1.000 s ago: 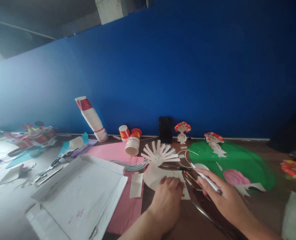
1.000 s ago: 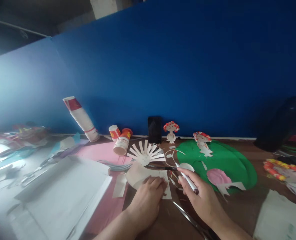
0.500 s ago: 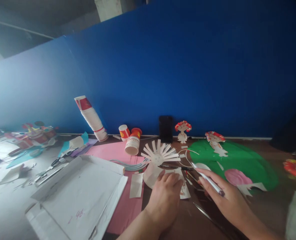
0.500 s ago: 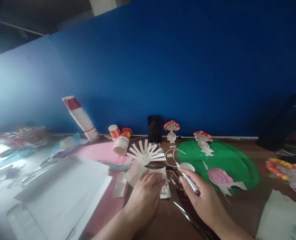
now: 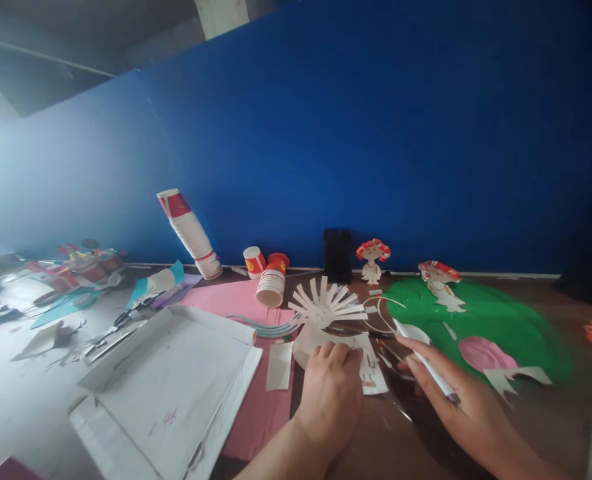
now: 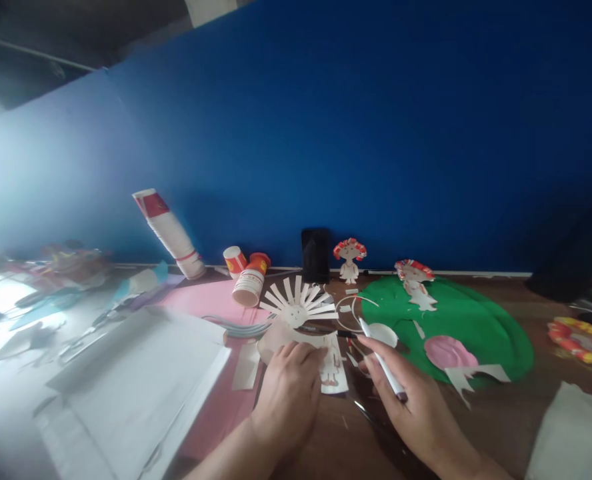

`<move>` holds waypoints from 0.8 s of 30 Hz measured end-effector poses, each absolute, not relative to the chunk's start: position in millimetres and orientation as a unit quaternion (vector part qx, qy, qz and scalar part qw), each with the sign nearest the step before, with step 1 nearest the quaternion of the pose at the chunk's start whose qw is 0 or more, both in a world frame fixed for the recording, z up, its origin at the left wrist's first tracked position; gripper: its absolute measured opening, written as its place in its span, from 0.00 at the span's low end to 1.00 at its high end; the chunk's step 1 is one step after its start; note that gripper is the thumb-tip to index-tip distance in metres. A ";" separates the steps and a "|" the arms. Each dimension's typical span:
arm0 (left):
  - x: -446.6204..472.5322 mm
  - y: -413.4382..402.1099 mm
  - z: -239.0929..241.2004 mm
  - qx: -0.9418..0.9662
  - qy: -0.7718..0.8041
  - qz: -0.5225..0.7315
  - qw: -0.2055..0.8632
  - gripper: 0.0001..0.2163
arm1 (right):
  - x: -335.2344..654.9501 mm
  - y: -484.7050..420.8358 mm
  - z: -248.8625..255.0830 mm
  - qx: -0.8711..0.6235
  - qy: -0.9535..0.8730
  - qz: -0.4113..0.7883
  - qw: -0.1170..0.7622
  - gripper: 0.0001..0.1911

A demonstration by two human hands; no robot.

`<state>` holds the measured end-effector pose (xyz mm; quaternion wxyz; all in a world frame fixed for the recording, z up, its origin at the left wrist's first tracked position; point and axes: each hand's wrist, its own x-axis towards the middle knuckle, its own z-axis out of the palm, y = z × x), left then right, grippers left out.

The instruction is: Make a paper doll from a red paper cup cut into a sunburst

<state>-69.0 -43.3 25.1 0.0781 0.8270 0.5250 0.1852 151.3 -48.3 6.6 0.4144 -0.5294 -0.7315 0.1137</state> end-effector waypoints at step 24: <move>-68.2 -39.4 20.4 0.867 0.477 0.083 0.119 0.13 | 141.9 -51.8 -1.1 -0.481 -0.821 0.167 0.259 0.19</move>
